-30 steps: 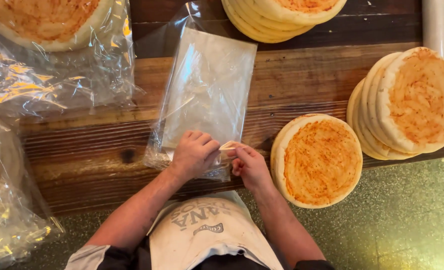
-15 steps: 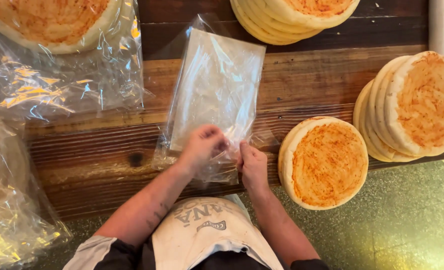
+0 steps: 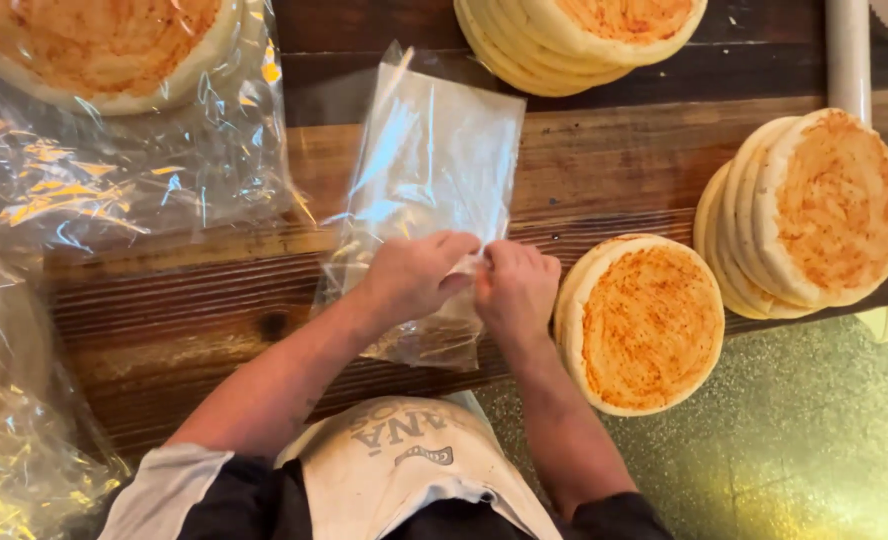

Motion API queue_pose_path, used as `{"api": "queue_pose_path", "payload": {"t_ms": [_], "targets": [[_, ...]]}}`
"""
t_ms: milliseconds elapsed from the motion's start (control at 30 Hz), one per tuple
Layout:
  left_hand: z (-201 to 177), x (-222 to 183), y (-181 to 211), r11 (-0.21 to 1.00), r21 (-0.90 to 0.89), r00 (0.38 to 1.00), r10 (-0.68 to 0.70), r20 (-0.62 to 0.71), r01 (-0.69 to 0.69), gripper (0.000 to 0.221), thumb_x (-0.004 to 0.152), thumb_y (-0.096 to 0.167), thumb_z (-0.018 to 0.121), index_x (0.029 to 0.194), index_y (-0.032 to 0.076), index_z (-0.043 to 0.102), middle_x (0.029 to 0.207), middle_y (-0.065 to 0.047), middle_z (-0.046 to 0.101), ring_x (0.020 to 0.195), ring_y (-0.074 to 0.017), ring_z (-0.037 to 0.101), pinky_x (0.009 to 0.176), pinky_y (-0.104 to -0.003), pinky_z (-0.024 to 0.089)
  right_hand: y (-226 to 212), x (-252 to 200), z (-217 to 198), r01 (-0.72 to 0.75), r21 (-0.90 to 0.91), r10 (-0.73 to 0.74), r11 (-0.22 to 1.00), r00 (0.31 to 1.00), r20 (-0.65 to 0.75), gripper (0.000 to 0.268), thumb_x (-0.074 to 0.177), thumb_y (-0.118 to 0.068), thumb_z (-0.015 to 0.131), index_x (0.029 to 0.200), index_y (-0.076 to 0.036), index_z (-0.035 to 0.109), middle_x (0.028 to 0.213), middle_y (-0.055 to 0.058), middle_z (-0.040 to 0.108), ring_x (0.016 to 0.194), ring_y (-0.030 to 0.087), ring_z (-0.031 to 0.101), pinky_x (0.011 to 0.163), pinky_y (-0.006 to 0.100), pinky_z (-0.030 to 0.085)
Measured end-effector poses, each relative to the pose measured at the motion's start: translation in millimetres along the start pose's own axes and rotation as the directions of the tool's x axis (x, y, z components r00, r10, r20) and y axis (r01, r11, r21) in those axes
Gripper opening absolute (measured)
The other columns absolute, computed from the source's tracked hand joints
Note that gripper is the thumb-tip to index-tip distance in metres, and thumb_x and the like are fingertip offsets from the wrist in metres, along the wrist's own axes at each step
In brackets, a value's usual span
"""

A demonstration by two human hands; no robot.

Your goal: Bagging pre-sauced pizza bases into individual plastic sleeves for packaging on a wooden production table.

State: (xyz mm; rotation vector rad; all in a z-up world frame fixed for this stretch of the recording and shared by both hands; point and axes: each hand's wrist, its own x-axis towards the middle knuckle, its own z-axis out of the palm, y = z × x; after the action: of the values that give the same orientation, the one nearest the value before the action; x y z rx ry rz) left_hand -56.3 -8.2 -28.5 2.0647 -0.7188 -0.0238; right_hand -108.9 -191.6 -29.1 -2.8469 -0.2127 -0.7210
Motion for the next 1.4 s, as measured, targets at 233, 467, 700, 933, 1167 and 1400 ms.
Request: {"api": "queue_pose_path", "payload": {"t_ms": [233, 467, 700, 933, 1167, 1400], "targets": [[-34, -77, -89, 0.490, 0.832, 0.961, -0.054, -0.270, 0.261, 0.020, 0.082, 0.014, 0.063, 0.098, 0.025, 0.058, 0.082, 0.006, 0.051, 0.063, -0.0156, 0.062, 0.049, -0.031, 0.050, 62, -34, 40, -0.051, -0.121, 0.064, 0.991, 0.992, 0.108, 0.022, 0.066, -0.016, 0.072, 0.073, -0.020, 0.052, 0.065, 0.002, 0.053, 0.065, 0.026, 0.061, 0.063, 0.040, 0.045], [2, -36, -55, 0.659, 0.729, 0.939, 0.338, -0.069, -0.183, 0.015, 0.080, 0.012, 0.070, 0.074, 0.020, 0.059, 0.068, -0.001, 0.052, 0.069, -0.0244, 0.055, 0.067, -0.041, 0.044, 58, -27, 0, 0.006, 0.262, -0.060, 0.965, 0.978, 0.201, 0.042, 0.076, -0.037, 0.084, 0.107, -0.014, 0.069, 0.093, 0.007, 0.069, 0.092, 0.030, 0.071, 0.083, 0.039, 0.056], [-25, 3, -23, 0.777, 0.354, 0.786, -0.598, 0.159, 0.520, 0.031, 0.099, 0.048, 0.052, 0.109, 0.027, 0.073, 0.092, -0.013, 0.076, 0.096, -0.0386, 0.074, 0.081, -0.053, 0.055, 247, -160, -120, -0.524, -0.426, 0.578, 0.737, 0.816, -0.004, 0.073, 0.064, -0.050, 0.096, 0.109, -0.003, 0.063, 0.103, 0.022, 0.062, 0.099, 0.045, 0.065, 0.083, 0.052, 0.054], [-32, 32, 22, 0.684, 0.399, 0.591, -0.729, 0.344, 0.611, 0.037, 0.102, 0.044, 0.048, 0.131, 0.027, 0.064, 0.113, -0.017, 0.074, 0.109, -0.0393, 0.068, 0.090, -0.052, 0.053, 224, -116, -160, -0.994, 0.103, 0.947, -0.028, 0.006, 0.321, 0.059, 0.079, -0.021, 0.085, 0.130, -0.001, 0.063, 0.115, 0.015, 0.067, 0.106, 0.034, 0.067, 0.092, 0.047, 0.057], [48, -6, -20, 0.625, 0.777, 0.924, -0.245, 0.293, -0.081, 0.042, 0.079, 0.015, 0.071, 0.121, 0.017, 0.063, 0.090, -0.006, 0.072, 0.074, -0.0281, 0.071, 0.053, -0.039, 0.053, 174, -149, -259, -0.610, 0.716, 0.848, 0.340, 0.528, 0.046, 0.035, 0.074, -0.010, 0.080, 0.104, -0.012, 0.063, 0.098, -0.001, 0.063, 0.093, 0.012, 0.063, 0.086, 0.028, 0.059], [59, -10, -31, 0.594, 0.800, 0.996, 0.045, 0.075, -0.087, 0.019, 0.075, 0.015, 0.073, 0.092, 0.017, 0.064, 0.076, -0.001, 0.067, 0.059, -0.0165, 0.060, 0.041, -0.029, 0.043, 109, -170, -201, -0.337, 0.936, 0.838, 0.100, 0.536, 0.104, 0.076, 0.069, -0.015, 0.075, 0.143, -0.009, 0.059, 0.143, 0.015, 0.064, 0.132, 0.032, 0.064, 0.114, 0.047, 0.057]]}}
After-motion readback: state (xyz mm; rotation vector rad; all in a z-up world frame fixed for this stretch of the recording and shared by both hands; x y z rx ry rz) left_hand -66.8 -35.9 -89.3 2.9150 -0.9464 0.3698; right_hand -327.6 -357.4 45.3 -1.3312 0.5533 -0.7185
